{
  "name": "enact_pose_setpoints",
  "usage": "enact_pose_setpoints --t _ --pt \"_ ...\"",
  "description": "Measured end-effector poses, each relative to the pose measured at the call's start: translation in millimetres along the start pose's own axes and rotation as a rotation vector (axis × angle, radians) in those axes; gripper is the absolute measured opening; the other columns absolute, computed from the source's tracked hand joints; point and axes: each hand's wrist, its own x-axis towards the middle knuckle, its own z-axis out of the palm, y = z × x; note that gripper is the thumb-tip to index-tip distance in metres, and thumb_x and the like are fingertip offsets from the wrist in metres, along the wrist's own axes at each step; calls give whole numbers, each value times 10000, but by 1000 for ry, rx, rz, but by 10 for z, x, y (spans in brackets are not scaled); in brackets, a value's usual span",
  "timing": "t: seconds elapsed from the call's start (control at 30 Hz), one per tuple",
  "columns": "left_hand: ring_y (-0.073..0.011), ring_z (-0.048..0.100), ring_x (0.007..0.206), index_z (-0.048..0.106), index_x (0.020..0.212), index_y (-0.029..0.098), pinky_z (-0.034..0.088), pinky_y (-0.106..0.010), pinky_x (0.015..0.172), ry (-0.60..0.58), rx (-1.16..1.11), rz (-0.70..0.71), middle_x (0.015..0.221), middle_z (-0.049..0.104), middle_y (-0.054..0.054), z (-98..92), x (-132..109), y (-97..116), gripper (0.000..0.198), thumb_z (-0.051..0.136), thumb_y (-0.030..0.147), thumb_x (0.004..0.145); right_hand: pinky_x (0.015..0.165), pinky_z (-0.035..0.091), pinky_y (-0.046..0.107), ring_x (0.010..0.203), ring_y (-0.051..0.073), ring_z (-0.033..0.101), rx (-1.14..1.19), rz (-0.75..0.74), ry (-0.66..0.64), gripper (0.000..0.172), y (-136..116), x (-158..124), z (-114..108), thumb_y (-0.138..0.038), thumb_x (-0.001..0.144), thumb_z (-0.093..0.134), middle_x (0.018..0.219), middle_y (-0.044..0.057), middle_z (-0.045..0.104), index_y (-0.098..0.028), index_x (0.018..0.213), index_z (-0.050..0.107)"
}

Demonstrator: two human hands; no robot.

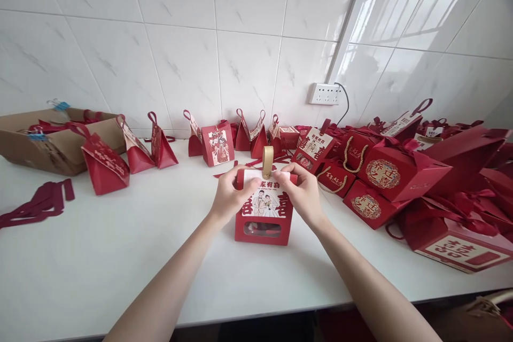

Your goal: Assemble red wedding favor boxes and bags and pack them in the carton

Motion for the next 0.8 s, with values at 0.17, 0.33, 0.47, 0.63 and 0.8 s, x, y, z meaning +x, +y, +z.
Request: enact_pose_setpoints --t 0.17,0.33,0.47,0.63,0.8 --pt "-101 490 563 569 728 167 396 -197 515 9 -51 -28 621 553 28 21 4 -11 205 682 333 690 519 377 237 547 113 479 1 15 -7 308 -13 11 -5 -458 736 629 589 -32 537 -198 623 509" --pt "-94 459 543 527 673 168 382 -200 509 19 -75 -89 586 496 40 32 20 -28 247 676 364 692 503 378 229 537 108 473 44 46 -29 326 -32 9 -11 -480 719 642 588 -29 541 -194 620 521" --pt "-88 417 487 477 587 170 352 -214 477 3 -145 -80 527 444 43 26 12 -11 295 652 380 696 487 384 229 533 114 489 126 117 -85 333 -29 3 -23 -497 713 644 590 -19 548 -189 629 547" --pt "-102 432 451 554 609 171 329 -236 453 -137 -273 -118 515 487 25 -22 7 31 217 623 364 680 437 331 222 461 101 446 256 254 -168 393 -36 -21 -20 -489 665 687 525 -38 493 -189 562 455" --pt "-94 394 429 516 528 167 289 -239 441 -105 -291 -105 470 451 26 -40 17 17 241 625 338 660 459 298 217 472 85 387 217 200 -165 403 -58 -46 4 -482 694 655 518 -45 430 -185 553 424"
